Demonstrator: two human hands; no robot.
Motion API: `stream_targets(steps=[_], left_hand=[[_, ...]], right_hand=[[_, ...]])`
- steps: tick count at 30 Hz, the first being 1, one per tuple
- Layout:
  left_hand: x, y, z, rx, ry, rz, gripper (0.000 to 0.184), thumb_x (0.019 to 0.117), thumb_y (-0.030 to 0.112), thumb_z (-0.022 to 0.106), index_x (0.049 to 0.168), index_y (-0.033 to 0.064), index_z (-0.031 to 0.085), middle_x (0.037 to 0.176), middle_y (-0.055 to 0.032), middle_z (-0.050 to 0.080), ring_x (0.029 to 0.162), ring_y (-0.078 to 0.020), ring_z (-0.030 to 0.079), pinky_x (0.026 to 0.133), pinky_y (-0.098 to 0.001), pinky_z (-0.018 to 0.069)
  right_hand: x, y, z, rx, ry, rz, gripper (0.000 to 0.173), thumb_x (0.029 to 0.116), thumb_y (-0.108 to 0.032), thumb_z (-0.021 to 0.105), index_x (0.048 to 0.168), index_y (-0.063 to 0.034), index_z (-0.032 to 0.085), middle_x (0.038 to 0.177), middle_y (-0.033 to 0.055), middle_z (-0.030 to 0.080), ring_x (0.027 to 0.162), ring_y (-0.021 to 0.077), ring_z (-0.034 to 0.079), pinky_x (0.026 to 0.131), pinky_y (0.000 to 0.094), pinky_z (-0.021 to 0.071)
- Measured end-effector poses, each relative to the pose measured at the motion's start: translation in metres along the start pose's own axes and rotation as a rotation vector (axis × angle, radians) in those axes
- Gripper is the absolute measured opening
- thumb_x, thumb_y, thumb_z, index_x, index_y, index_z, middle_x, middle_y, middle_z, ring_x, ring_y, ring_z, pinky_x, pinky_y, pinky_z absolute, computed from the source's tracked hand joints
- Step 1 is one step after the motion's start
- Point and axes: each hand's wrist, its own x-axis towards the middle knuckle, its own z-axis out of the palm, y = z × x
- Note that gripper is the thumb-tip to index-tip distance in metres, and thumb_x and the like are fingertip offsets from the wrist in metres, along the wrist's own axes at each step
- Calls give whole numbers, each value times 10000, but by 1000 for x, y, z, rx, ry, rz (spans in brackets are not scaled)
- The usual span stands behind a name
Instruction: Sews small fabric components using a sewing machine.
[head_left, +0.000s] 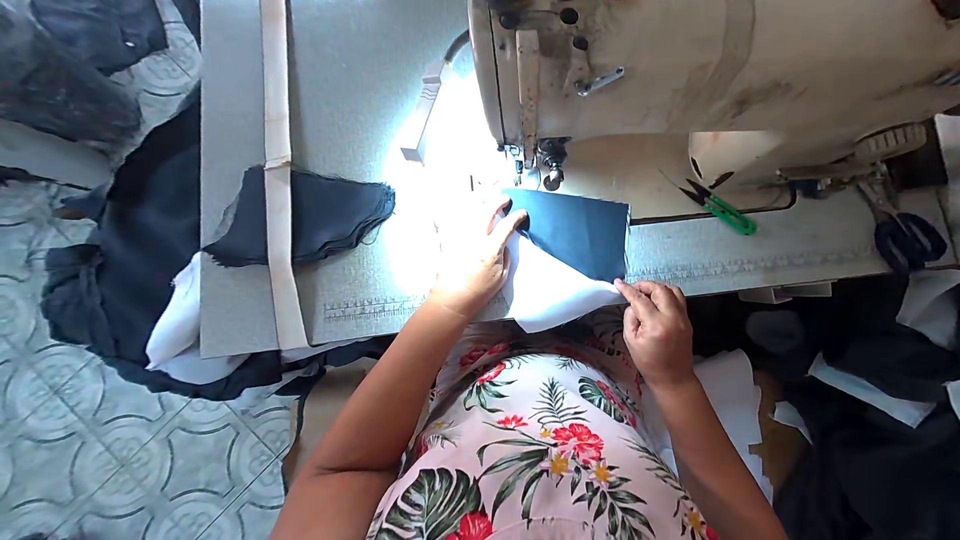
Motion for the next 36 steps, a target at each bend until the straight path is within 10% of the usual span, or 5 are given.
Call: stream_targets(steps=[19, 36], left_hand=[[2, 1, 0, 44, 56, 10, 415, 928, 41, 487, 1298, 48, 674, 1430, -137, 614, 1345, -332, 561, 1111, -548, 411], [5, 2, 2, -6, 97, 46, 374, 933, 40, 519, 1261, 47, 699, 1393, -137, 639, 1344, -321, 561, 1122, -527, 415]], right_hand=[[-1, 4, 4, -84, 13, -78, 290, 942, -40, 550, 1077, -95, 800, 1182, 71, 755, 1101, 290, 683, 937, 397, 536], [-6, 3, -1, -238, 55, -98, 312, 978, -83, 517, 1079, -177, 797, 1166, -8, 764, 1161, 265, 668, 1102, 568, 364]])
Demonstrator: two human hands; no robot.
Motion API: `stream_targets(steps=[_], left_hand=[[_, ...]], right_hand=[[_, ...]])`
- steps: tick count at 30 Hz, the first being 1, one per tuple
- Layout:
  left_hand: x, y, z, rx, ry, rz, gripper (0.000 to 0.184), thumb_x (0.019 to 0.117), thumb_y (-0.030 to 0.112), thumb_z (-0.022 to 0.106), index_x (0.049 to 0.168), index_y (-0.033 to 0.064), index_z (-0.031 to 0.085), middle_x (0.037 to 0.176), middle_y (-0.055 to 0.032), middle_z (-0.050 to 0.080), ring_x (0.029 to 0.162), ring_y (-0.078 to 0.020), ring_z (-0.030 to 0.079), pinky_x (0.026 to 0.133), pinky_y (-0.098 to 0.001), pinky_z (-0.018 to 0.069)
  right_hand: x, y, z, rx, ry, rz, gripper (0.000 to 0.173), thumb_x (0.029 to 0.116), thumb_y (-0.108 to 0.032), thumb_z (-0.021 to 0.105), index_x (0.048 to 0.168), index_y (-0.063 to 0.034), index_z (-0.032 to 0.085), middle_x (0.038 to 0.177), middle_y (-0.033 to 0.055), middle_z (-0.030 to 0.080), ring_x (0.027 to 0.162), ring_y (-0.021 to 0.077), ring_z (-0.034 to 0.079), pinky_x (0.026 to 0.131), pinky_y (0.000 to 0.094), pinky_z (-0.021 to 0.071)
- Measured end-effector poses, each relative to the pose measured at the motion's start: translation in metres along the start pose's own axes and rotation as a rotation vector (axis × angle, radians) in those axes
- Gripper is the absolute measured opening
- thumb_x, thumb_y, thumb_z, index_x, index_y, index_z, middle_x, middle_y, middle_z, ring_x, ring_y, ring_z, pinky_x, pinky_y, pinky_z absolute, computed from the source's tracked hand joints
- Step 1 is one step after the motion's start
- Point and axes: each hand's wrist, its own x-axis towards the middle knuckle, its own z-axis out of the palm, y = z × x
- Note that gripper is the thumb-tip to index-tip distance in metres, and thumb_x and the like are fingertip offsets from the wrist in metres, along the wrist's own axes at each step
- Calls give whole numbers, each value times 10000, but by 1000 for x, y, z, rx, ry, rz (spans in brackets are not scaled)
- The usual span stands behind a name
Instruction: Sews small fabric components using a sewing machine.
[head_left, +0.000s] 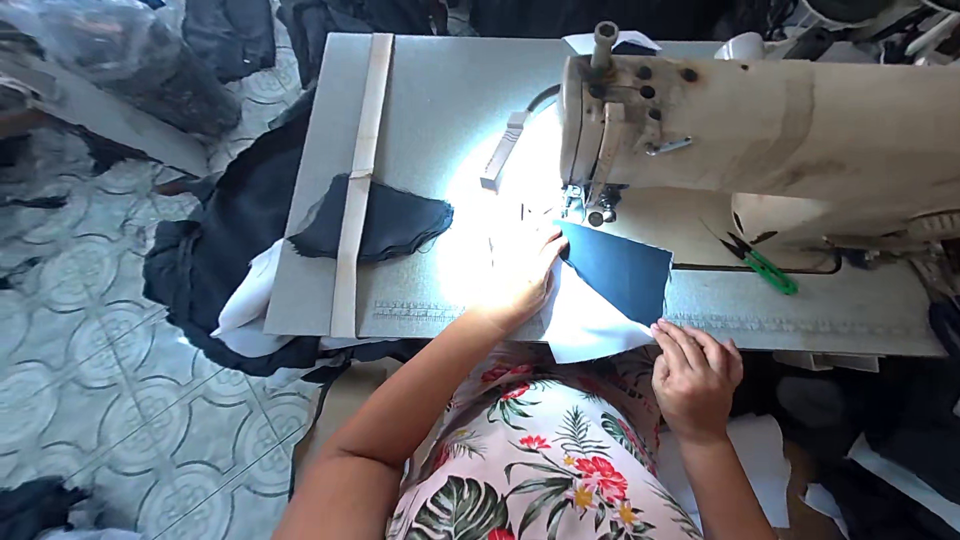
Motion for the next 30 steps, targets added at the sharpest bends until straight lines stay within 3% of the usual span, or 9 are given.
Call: stream_targets(steps=[22, 28, 30], left_hand=[[19, -4, 8, -7, -33, 23, 371, 964, 33, 486, 1274, 36, 691, 1406, -147, 631, 1378, -351, 531, 1163, -536, 373], [23, -6, 4, 25, -41, -2, 397, 944, 32, 544, 1302, 102, 701, 1387, -199, 623, 1350, -393, 541, 1113, -562, 416], [27, 4, -8, 21, -131, 29, 391, 945, -1, 567, 1284, 125, 714, 1350, -189, 642, 1348, -385, 539, 1110, -561, 423]], right_hand=[[6, 0, -2, 5, -43, 38, 343, 967, -71, 496, 1109, -164, 794, 1184, 13, 761, 1185, 303, 665, 1092, 615, 362], [11, 0, -2, 12, -52, 20, 343, 964, -57, 494, 1097, -159, 793, 1173, 16, 762, 1175, 308, 671, 1082, 612, 387], [13, -1, -2, 19, -52, 15, 338, 962, -48, 496, 1086, -152, 793, 1160, 22, 764, 1173, 313, 671, 1081, 611, 390]])
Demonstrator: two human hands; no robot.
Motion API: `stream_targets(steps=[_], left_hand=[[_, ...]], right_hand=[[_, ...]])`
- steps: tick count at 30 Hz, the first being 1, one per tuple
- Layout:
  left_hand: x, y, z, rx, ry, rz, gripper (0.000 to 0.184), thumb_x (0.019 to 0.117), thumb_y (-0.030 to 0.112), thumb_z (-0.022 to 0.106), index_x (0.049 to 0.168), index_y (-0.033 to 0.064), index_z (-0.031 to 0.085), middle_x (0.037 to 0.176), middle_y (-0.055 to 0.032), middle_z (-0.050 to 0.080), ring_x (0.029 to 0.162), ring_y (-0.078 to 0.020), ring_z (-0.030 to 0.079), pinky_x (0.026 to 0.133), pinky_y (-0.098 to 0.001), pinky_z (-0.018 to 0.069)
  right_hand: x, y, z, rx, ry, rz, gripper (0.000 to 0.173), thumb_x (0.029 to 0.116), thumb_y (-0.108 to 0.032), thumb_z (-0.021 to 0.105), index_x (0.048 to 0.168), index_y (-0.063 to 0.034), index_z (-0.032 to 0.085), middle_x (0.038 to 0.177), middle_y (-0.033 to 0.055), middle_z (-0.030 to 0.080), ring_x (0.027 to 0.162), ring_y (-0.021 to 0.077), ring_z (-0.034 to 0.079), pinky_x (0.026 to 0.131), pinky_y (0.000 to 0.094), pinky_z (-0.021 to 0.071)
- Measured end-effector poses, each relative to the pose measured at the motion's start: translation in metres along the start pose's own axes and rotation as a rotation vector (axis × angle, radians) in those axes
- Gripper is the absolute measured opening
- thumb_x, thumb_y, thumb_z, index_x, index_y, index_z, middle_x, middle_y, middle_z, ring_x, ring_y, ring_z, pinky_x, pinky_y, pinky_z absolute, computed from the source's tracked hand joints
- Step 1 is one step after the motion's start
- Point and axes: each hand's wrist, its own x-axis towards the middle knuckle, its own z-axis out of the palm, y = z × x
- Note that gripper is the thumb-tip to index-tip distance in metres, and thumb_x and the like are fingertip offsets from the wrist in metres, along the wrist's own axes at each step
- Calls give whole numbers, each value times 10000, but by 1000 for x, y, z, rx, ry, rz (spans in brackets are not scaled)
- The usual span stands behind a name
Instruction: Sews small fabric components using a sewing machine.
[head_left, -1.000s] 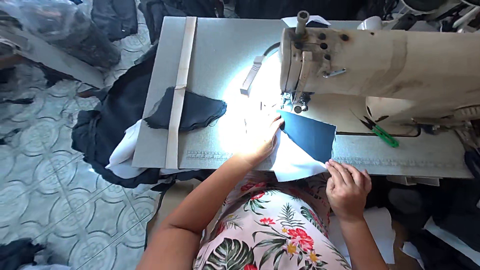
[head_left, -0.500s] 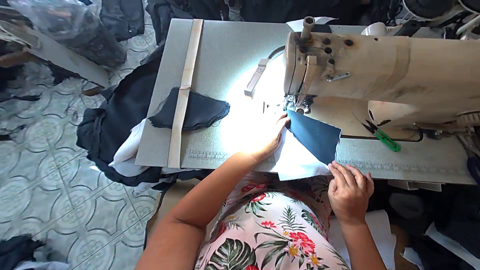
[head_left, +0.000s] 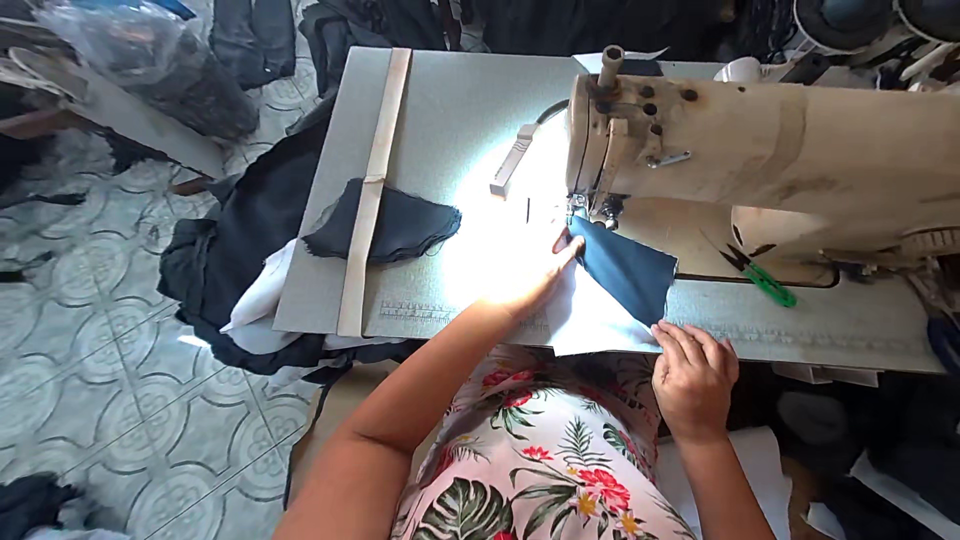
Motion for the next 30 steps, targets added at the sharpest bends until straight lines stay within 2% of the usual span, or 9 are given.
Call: stream_targets(steps=[4, 7, 11, 14, 15, 17, 21, 24, 30], left_hand=[[1, 45, -6, -13, -242, 203, 355, 999, 41, 527, 1234, 215, 728, 1214, -63, 682, 1227, -279, 602, 988, -559, 468], [-5, 70, -2, -7, -325, 232, 385, 1003, 7, 507, 1276, 207, 690, 1252, -54, 673, 1250, -285, 607, 1140, -763, 231], [-6, 74, -16, 17, -412, 175, 387, 997, -10, 497, 1274, 186, 683, 1294, -57, 653, 1257, -265, 599, 960, -520, 521], [14, 91, -60, 45, -787, -32, 481, 1099, 62, 335, 1504, 238, 524, 1567, -27, 476, 1507, -276, 357, 1189, -670, 200], [7, 84, -53, 43, -681, -18, 451, 1091, 73, 368, 1445, 240, 593, 1517, -21, 537, 1485, -284, 400, 1182, -709, 162], [-16, 58, -16, 81, -308, 114, 377, 1007, 65, 514, 1240, 260, 737, 1336, -10, 675, 1347, -294, 564, 1084, -708, 343], [-26, 52, -8, 64, -292, 219, 376, 983, 47, 551, 1235, 264, 728, 1301, -21, 669, 1316, -277, 577, 1009, -590, 483], [-30, 66, -14, -19, -332, 217, 368, 974, -4, 590, 1207, 242, 733, 1162, -44, 687, 1212, -279, 622, 1119, -759, 263], [-35, 71, -14, 16, -348, 203, 430, 960, -17, 595, 1266, 262, 709, 1088, -61, 672, 1117, -289, 638, 1124, -782, 208]], right_hand=[[1, 2, 2, 17, -14, -27, 329, 958, -36, 494, 1076, -125, 789, 1178, 44, 758, 1179, 331, 664, 1047, 566, 448], [3, 5, 3, 53, -25, -57, 321, 947, -16, 496, 1061, -100, 785, 1187, 63, 754, 1181, 349, 658, 1022, 530, 477], [6, -3, 1, 58, -40, -79, 294, 956, -32, 515, 1038, -110, 786, 1154, 40, 764, 1160, 322, 671, 1041, 532, 468], [11, -17, 1, 66, -52, -89, 282, 956, -36, 523, 1036, -107, 785, 1140, 46, 766, 1141, 317, 683, 1040, 549, 464], [13, -22, 3, 69, -57, -92, 280, 953, -35, 529, 1041, -108, 784, 1141, 46, 766, 1137, 314, 685, 1036, 551, 467], [17, -28, 7, 81, -59, -98, 267, 950, -30, 546, 1049, -103, 783, 1135, 54, 765, 1127, 313, 689, 1033, 557, 474], [26, -30, 9, 129, -80, -95, 242, 933, 5, 576, 1004, -95, 785, 1087, 70, 759, 1102, 309, 687, 988, 547, 498], [34, -17, 5, 266, -169, -53, 238, 941, 10, 586, 989, -97, 793, 1104, 79, 751, 1098, 323, 673, 904, 523, 529], [40, -3, 3, 419, -224, 2, 329, 916, 60, 560, 1010, -132, 810, 1122, 45, 747, 1101, 300, 652, 910, 521, 500]])
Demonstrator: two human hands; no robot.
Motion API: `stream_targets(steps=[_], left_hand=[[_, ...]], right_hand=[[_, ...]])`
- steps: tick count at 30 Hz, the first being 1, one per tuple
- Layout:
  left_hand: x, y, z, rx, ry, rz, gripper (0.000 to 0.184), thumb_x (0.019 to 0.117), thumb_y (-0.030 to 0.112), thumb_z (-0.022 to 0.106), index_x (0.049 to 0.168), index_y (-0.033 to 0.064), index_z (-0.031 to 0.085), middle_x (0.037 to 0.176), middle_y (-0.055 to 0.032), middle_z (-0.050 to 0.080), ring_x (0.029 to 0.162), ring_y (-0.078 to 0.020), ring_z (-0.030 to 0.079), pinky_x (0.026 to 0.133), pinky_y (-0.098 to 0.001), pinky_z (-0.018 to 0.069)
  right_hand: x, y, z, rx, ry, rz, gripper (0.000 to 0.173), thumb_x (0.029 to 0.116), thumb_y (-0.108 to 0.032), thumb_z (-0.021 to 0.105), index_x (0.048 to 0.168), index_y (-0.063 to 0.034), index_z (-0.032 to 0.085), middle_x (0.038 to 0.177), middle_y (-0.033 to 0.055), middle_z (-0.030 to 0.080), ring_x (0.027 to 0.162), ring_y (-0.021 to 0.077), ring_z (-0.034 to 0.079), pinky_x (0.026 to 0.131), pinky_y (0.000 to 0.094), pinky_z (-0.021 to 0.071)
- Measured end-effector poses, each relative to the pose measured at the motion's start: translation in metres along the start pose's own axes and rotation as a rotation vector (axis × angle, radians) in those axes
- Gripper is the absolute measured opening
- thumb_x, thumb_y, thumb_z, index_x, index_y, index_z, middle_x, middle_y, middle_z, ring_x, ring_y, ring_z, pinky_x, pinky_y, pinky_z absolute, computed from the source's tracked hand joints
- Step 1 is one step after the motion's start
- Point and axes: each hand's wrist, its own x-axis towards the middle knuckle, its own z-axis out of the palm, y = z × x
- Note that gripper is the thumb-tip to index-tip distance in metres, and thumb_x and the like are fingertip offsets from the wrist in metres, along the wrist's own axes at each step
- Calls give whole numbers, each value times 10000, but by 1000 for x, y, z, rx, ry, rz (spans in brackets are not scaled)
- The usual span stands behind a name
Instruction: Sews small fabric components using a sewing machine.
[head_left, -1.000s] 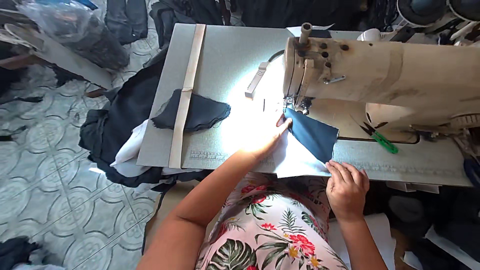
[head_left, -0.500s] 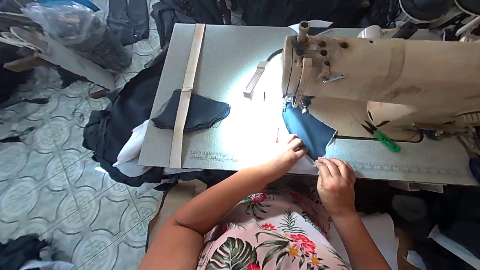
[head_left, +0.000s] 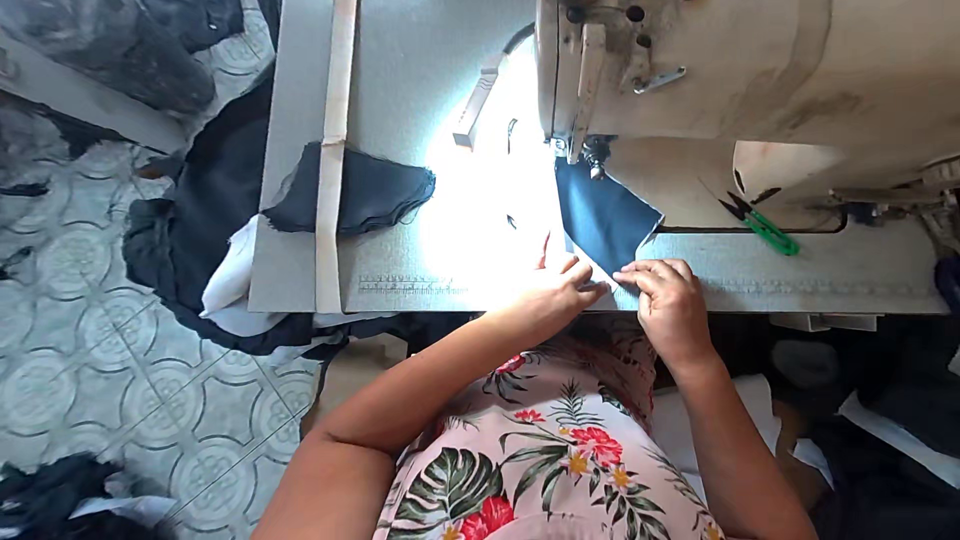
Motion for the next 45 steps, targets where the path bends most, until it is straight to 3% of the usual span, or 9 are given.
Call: stream_targets(steps=[18, 20, 22, 24, 27, 31, 35, 38, 45], left_hand=[[2, 8, -4, -101, -53, -89, 406, 958, -21, 586, 1240, 229, 736, 1113, -64, 679, 1135, -283, 636, 1126, -745, 263], [4, 7, -8, -125, 35, -210, 344, 950, 42, 582, 1229, 171, 737, 1137, -89, 695, 1021, -280, 682, 909, -615, 491], [8, 5, -11, -71, 143, -369, 400, 936, 146, 546, 1308, 126, 694, 1255, -136, 676, 969, -308, 703, 713, -511, 566], [12, 5, -12, -10, 170, -484, 425, 972, 274, 525, 1347, 139, 675, 1444, -140, 596, 1170, -336, 666, 822, -537, 564], [17, 7, -15, 28, 64, -550, 455, 1035, 389, 469, 1358, 136, 665, 1493, -129, 562, 1234, -342, 639, 851, -569, 545], [20, 5, -19, -22, -60, -580, 426, 1061, 388, 492, 1366, 135, 648, 1479, -119, 564, 1329, -344, 561, 1004, -643, 447], [24, -6, -25, -43, -103, -585, 407, 1049, 361, 541, 1392, 160, 629, 1493, -101, 551, 1318, -354, 559, 1004, -686, 414], [29, -25, -25, -52, -131, -564, 412, 1069, 295, 508, 1445, 141, 576, 1560, -107, 485, 1385, -332, 514, 1074, -594, 427], [12, -19, -22, 83, 37, -400, 232, 973, 15, 580, 1098, 108, 752, 1151, -63, 710, 1056, -264, 686, 844, -452, 572]], right_hand=[[-8, 2, 15, -80, 140, -89, 276, 938, -2, 591, 1001, -149, 816, 1105, 45, 756, 1095, 284, 655, 911, 476, 489], [-8, 4, 18, -128, 158, -137, 268, 938, -5, 587, 993, -144, 809, 1152, 48, 748, 1150, 302, 641, 941, 491, 487], [-8, 4, 21, -149, 155, -171, 266, 951, -14, 573, 988, -144, 802, 1196, 34, 745, 1208, 312, 623, 1000, 507, 469], [-7, 1, 22, -165, 146, -200, 264, 954, -18, 566, 971, -141, 798, 1159, 20, 760, 1211, 302, 634, 1045, 522, 452], [-7, -5, 22, -191, 136, -215, 253, 956, -29, 567, 946, -143, 792, 1108, 4, 772, 1194, 287, 653, 1059, 535, 445], [-5, -10, 22, -217, 133, -213, 246, 964, -49, 563, 934, -149, 786, 1089, -1, 773, 1169, 273, 666, 1063, 532, 443], [0, -17, 27, -231, 110, -202, 245, 953, -36, 567, 955, -145, 785, 1093, -3, 771, 1157, 271, 671, 1049, 544, 449], [12, -28, 36, -220, 99, -183, 218, 921, -1, 591, 950, -110, 777, 1095, 35, 765, 1170, 301, 664, 1053, 567, 450], [31, -55, 55, -263, 137, -142, 188, 899, 20, 610, 965, -65, 764, 1050, 93, 746, 1137, 318, 665, 1054, 553, 461]])
